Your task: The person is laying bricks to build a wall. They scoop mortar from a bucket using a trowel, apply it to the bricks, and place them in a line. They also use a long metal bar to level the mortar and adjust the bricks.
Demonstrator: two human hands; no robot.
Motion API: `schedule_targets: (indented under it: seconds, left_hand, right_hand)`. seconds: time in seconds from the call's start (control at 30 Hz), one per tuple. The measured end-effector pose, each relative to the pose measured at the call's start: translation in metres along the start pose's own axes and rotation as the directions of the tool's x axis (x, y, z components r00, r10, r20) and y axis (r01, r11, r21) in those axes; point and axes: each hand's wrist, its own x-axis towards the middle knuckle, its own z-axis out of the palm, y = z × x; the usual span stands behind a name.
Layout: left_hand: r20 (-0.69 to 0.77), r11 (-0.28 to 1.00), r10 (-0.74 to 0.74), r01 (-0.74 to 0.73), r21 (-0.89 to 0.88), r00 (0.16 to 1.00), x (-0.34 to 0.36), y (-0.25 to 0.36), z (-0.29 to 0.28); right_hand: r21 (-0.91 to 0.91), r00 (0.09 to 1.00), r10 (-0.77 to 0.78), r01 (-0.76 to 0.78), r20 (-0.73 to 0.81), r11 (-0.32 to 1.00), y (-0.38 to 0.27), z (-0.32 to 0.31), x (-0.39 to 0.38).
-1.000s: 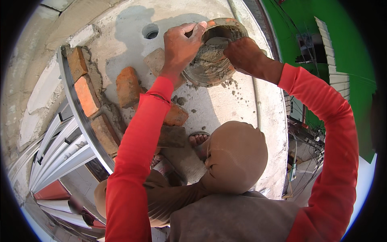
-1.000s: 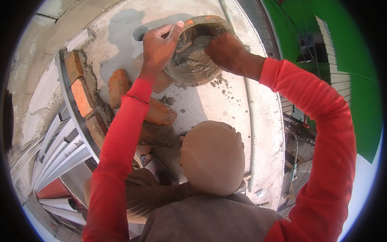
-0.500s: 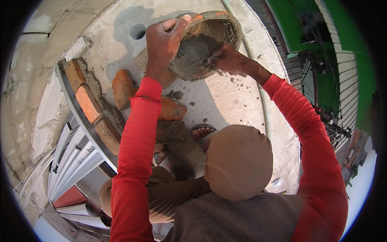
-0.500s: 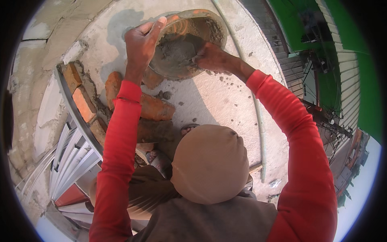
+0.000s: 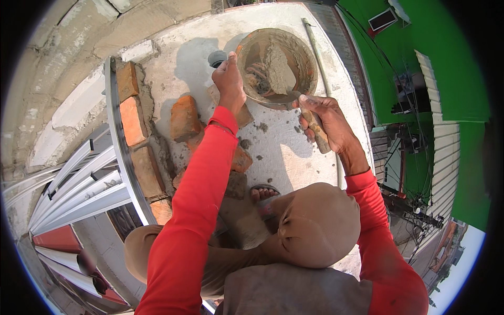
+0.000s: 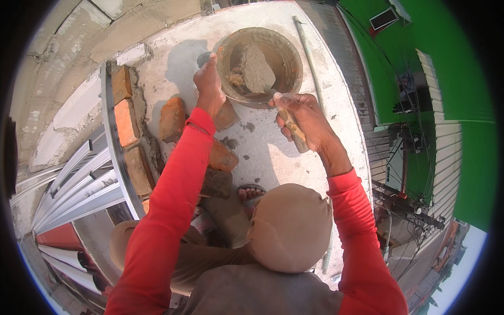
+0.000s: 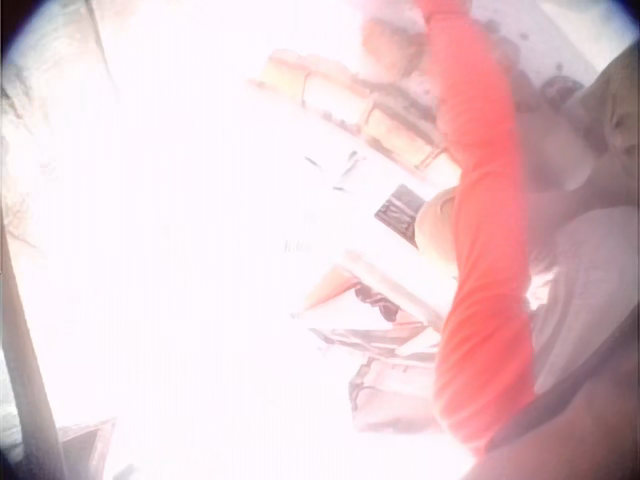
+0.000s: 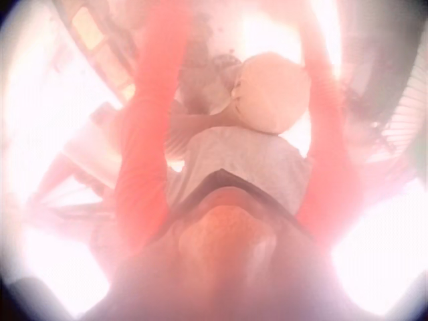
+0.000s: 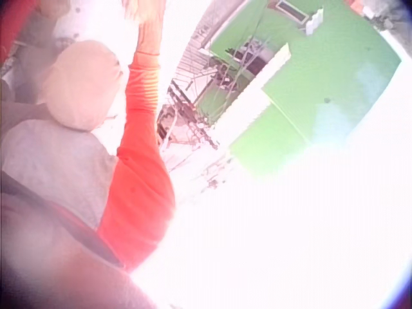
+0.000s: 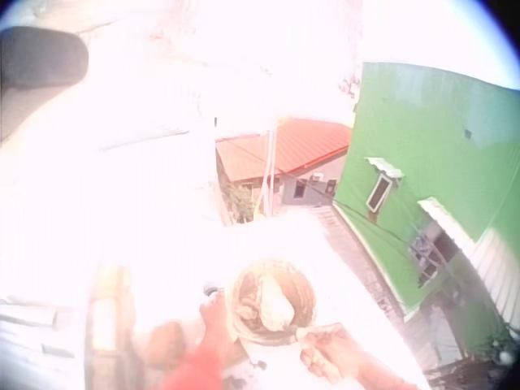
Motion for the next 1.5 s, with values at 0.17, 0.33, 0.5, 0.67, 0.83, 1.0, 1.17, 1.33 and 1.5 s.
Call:
schedule_targets:
  seconds: [0.17, 0.33, 0.5, 0.67, 0.83, 1.0, 1.17, 1.33, 1.5]
  left_hand:
    - [0.222, 0.783, -0.012, -0.129, 0.609, 0.975, 0.047, 0.019, -0.037]
    - [0.494, 0.191, -0.151, -0.465, 0.864, 0.856, 0.127, 0.134, -0.160]
    - [0.308, -0.312, 0.393, -0.189, 0.931, 0.866, 0.106, 0.210, -0.327]
    - [-0.265, 0.124, 0.351, 0.236, 0.964, 0.898, 0.022, 0.192, -0.439]
    - [-0.414, 0.179, 0.277, 0.377, 0.909, 0.867, -0.006, 0.161, -0.434]
    - [-0.424, 0.204, 0.341, 0.375, 0.905, 0.839, -0.006, 0.182, -0.415]
    - [-0.407, 0.197, 0.323, 0.359, 0.912, 0.855, -0.008, 0.181, -0.410]
    - [-0.340, 0.203, 0.371, 0.281, 0.938, 0.864, -0.010, 0.172, -0.413]
    - [-0.326, 0.178, 0.380, 0.277, 0.944, 0.866, -0.006, 0.175, -0.415]
  right_hand:
    - [-0.190, 0.992, -0.121, 0.128, 0.048, 0.973, -0.063, 0.018, -0.003]
    - [-0.166, 0.980, -0.145, 0.167, 0.140, 0.972, -0.084, 0.093, 0.035]
    - [-0.209, 0.951, -0.171, 0.228, 0.258, 0.951, -0.075, 0.202, 0.100]
    - [-0.271, 0.907, -0.298, 0.380, 0.298, 0.884, -0.046, 0.334, 0.200]
    - [-0.721, 0.811, -0.539, 0.512, 0.228, 0.467, -0.008, 0.465, 0.303]
    - [-0.725, 0.861, -0.422, 0.480, 0.283, 0.493, -0.042, 0.443, 0.312]
    - [-0.877, 0.775, -0.419, 0.461, 0.473, -0.139, -0.059, 0.362, 0.302]
    - [-0.688, 0.572, -0.385, 0.566, 0.724, -0.454, -0.045, 0.321, 0.322]
    - [-0.551, 0.486, -0.286, 0.590, 0.826, -0.589, -0.049, 0.344, 0.372]
